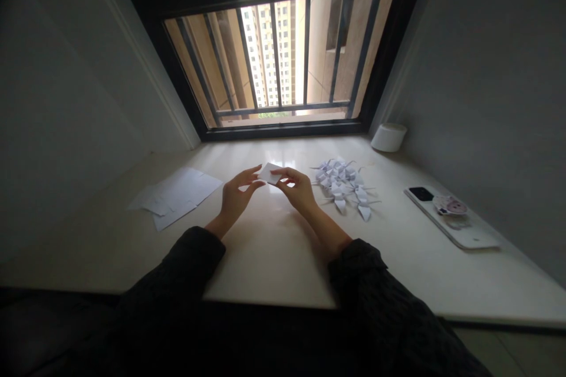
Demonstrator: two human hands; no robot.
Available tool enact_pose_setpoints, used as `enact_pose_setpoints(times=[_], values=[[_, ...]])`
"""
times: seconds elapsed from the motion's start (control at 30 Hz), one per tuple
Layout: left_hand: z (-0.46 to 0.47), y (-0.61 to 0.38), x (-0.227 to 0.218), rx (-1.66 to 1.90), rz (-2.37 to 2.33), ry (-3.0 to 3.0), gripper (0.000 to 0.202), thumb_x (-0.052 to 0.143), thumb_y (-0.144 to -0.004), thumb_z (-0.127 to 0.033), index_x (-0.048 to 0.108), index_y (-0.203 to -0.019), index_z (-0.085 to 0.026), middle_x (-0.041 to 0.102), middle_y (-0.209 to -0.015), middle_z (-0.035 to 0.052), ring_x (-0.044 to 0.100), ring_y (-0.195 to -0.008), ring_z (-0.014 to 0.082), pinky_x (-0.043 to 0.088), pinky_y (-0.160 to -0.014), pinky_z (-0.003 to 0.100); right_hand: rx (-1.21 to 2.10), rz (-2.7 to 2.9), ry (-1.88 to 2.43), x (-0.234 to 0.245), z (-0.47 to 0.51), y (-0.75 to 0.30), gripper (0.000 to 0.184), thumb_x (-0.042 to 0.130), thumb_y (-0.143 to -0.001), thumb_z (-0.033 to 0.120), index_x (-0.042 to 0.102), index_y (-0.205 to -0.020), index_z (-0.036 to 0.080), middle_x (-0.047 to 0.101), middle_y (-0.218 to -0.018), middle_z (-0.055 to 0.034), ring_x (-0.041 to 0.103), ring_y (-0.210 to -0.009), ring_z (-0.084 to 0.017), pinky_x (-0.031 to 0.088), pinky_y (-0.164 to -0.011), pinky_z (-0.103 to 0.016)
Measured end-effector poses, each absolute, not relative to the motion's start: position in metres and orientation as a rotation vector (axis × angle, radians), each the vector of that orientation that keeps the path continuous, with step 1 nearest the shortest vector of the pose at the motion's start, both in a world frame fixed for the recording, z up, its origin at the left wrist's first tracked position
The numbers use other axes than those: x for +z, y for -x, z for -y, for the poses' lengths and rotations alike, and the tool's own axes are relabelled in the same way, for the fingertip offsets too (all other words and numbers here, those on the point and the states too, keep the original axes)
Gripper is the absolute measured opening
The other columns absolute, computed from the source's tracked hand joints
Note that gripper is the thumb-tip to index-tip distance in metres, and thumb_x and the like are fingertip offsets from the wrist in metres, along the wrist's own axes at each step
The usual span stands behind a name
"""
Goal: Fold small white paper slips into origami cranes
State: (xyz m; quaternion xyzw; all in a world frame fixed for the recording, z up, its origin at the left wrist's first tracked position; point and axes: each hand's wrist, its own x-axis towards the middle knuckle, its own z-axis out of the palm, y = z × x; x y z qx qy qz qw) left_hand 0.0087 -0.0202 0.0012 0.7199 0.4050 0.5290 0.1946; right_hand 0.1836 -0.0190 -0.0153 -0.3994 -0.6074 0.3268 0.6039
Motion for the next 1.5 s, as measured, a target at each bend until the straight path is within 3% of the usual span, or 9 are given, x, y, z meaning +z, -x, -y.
enact_pose_setpoints(times=[0.2, 0.63, 0.97, 1.5], values=[[0.015, -0.010, -0.006, 1.474, -1.052, -1.837, 0.021, 0.069, -0.073, -0.035, 0.073, -0.090, -0.024, 0.073, -0.090, 0.0038, 0.068, -0.083, 0.0200, 0.054, -0.079, 0.033, 0.772, 1.422, 0.910, -0.014, 0.021, -0.181, 0.022, 0.072, -0.065, 0.033, 0.071, -0.086, 0.024, 0.072, -0.087, -0.0022, 0.063, -0.074, -0.016, 0.049, -0.065, -0.029], [0.016, -0.012, -0.004, 1.552, -1.031, -1.705, 0.020, 0.071, -0.070, -0.033, 0.074, -0.087, -0.023, 0.073, -0.091, 0.0040, 0.068, -0.086, 0.0210, 0.053, -0.085, 0.037, 0.878, 1.299, 0.894, -0.016, 0.023, -0.176, 0.024, 0.078, -0.060, 0.033, 0.073, -0.082, 0.024, 0.071, -0.078, -0.0021, 0.063, -0.068, -0.016, 0.050, -0.065, -0.031], [0.015, -0.014, -0.007, 1.500, -0.996, -1.570, 0.022, 0.074, -0.066, -0.033, 0.074, -0.085, -0.022, 0.073, -0.086, 0.0039, 0.068, -0.081, 0.0190, 0.054, -0.080, 0.034, 1.019, 1.106, 0.865, -0.011, 0.028, -0.171, 0.027, 0.082, -0.051, 0.036, 0.073, -0.073, 0.022, 0.073, -0.075, -0.0024, 0.068, -0.074, -0.021, 0.053, -0.079, -0.037], [0.013, -0.012, -0.011, 1.511, -1.019, -1.684, 0.022, 0.069, -0.071, -0.037, 0.073, -0.085, -0.021, 0.073, -0.085, 0.0043, 0.067, -0.081, 0.0184, 0.053, -0.078, 0.033, 0.969, 1.142, 0.874, -0.012, 0.029, -0.172, 0.020, 0.080, -0.057, 0.037, 0.073, -0.068, 0.023, 0.073, -0.071, -0.0025, 0.067, -0.071, -0.020, 0.053, -0.073, -0.035]])
